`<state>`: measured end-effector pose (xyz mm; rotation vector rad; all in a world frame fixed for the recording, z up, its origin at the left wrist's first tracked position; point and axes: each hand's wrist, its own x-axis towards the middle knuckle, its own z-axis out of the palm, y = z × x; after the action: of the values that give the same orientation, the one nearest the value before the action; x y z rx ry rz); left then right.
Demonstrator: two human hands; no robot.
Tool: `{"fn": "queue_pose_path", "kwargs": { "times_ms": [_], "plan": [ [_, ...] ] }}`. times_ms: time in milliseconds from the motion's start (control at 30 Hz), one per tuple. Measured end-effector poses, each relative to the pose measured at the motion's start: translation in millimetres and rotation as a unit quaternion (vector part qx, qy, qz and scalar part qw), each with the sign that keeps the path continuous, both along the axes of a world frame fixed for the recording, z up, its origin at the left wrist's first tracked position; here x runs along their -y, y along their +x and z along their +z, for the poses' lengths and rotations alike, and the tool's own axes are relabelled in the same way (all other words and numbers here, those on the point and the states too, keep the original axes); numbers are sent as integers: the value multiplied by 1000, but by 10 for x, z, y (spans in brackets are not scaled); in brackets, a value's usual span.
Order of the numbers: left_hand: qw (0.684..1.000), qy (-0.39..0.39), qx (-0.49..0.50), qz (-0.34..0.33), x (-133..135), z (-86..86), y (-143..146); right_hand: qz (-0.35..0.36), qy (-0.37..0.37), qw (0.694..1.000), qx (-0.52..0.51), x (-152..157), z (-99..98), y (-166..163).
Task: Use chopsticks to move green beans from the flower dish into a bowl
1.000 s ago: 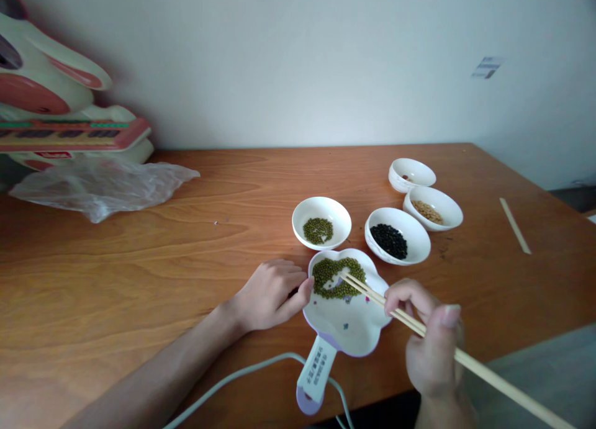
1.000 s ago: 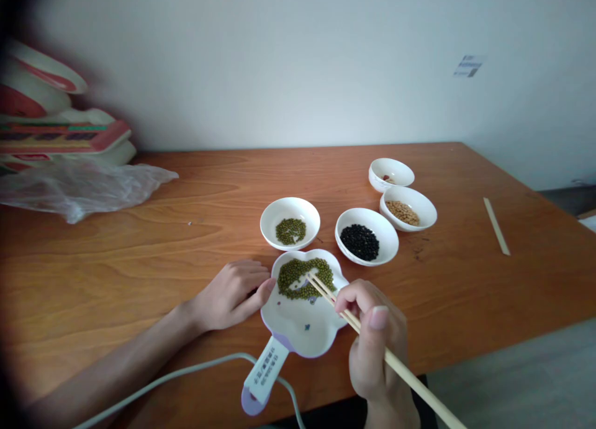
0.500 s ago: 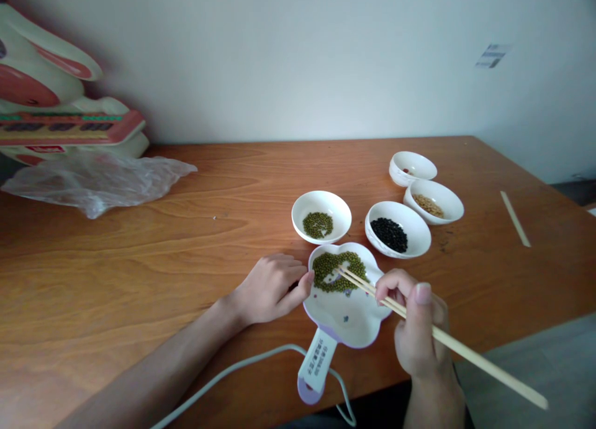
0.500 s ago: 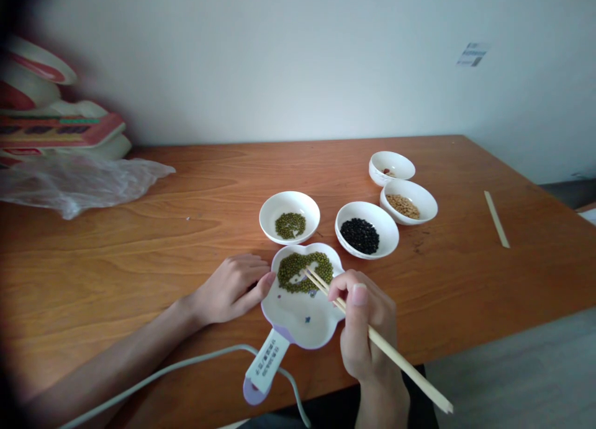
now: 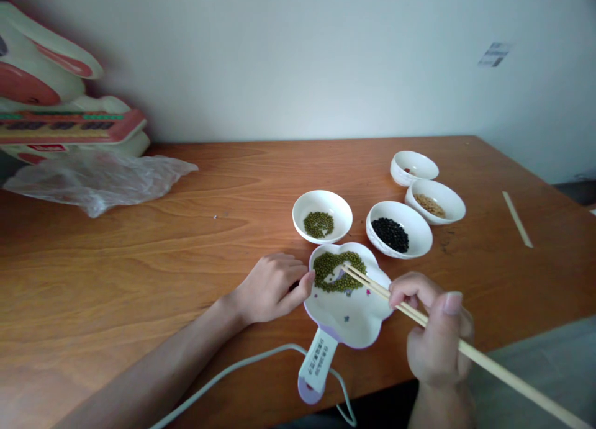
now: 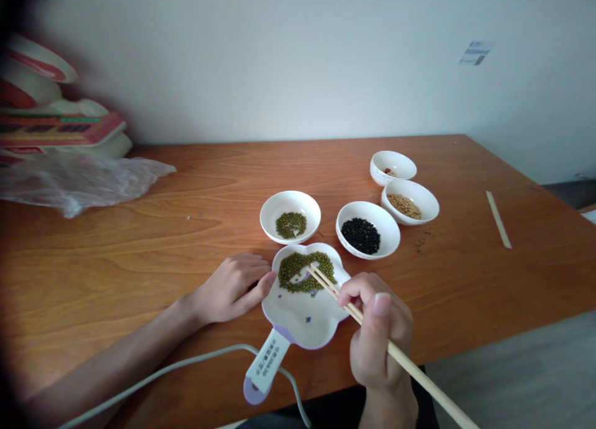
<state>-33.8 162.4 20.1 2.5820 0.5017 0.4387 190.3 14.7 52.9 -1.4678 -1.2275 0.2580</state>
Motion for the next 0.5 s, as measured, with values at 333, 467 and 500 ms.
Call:
{"fn": "queue_pose_path", "kwargs": {
  "times_ms": [333, 467, 500],
  "plan": [
    [1000, 4, 7, 0, -5, 5, 7, -68, 129, 987, -62, -380, 344, -221],
    [1000, 5, 8, 1, 1, 18, 9, -50, 45, 996, -58, -546, 359, -290],
    [1000, 5, 9, 1, 2, 22, 8, -41, 29, 997, -53, -547, 346, -283]
  ]
}}
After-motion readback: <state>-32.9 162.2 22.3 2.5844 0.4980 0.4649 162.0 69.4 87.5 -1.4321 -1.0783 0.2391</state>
